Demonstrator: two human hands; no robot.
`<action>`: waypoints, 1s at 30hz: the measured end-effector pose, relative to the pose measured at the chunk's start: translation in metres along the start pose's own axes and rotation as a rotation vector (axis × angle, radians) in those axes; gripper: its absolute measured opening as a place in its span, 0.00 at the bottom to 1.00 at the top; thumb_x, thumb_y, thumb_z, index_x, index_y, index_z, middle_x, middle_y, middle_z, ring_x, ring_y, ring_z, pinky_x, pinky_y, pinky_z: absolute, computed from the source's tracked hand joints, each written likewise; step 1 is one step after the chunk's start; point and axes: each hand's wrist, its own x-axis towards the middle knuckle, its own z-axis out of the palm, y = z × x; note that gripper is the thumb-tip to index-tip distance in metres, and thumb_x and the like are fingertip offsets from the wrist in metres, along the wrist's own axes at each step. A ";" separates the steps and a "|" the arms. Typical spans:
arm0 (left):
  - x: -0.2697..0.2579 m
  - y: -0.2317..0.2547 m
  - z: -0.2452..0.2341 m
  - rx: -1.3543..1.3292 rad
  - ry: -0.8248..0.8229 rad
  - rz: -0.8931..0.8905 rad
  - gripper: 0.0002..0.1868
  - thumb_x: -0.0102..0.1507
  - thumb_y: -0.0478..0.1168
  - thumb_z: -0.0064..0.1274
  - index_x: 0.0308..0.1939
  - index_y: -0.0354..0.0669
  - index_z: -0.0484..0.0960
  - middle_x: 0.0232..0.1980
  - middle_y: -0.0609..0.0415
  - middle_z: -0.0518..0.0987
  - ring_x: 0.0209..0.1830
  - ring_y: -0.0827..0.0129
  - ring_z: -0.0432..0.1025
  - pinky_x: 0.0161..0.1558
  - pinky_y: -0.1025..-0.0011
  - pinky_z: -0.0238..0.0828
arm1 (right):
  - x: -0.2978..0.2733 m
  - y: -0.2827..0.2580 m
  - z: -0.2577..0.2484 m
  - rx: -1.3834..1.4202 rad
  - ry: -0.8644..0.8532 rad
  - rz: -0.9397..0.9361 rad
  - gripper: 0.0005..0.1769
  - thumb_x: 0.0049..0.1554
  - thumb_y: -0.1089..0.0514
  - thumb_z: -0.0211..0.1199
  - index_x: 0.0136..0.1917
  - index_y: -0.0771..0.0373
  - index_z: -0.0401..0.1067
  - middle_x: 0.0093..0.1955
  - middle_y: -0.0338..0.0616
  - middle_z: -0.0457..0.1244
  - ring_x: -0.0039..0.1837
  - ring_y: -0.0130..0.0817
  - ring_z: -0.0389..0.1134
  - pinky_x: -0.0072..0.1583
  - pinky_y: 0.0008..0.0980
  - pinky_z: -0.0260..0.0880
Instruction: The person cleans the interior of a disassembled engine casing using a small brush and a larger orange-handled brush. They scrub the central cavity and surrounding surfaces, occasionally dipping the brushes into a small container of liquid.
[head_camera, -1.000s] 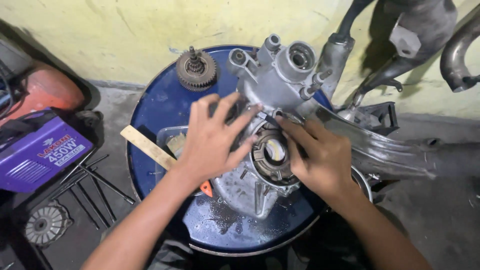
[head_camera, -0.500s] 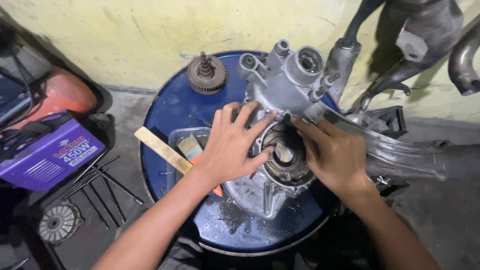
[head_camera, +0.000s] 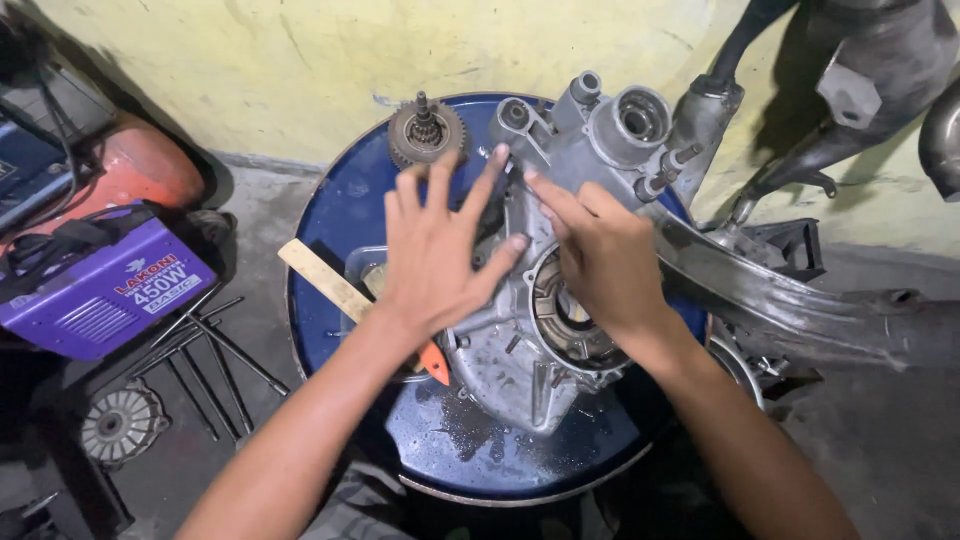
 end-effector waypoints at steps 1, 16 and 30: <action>0.002 -0.001 -0.003 0.001 0.001 0.000 0.44 0.69 0.63 0.54 0.85 0.47 0.70 0.73 0.33 0.69 0.64 0.35 0.62 0.56 0.48 0.56 | -0.003 0.004 -0.004 0.001 0.001 -0.002 0.18 0.73 0.55 0.56 0.71 0.44 0.81 0.37 0.40 0.63 0.41 0.52 0.73 0.42 0.46 0.73; -0.022 0.035 0.022 -0.147 -0.066 0.264 0.38 0.66 0.69 0.50 0.76 0.59 0.76 0.71 0.46 0.69 0.65 0.43 0.61 0.57 0.53 0.57 | -0.052 0.035 -0.085 0.080 -0.106 0.088 0.12 0.66 0.54 0.69 0.60 0.44 0.88 0.39 0.38 0.69 0.43 0.48 0.74 0.43 0.41 0.73; -0.009 0.009 0.009 -0.137 -0.055 0.169 0.30 0.68 0.64 0.52 0.65 0.51 0.87 0.68 0.42 0.69 0.62 0.43 0.58 0.54 0.53 0.57 | -0.019 0.014 -0.050 0.179 -0.132 0.033 0.14 0.69 0.56 0.61 0.60 0.52 0.87 0.38 0.43 0.68 0.41 0.52 0.73 0.40 0.40 0.71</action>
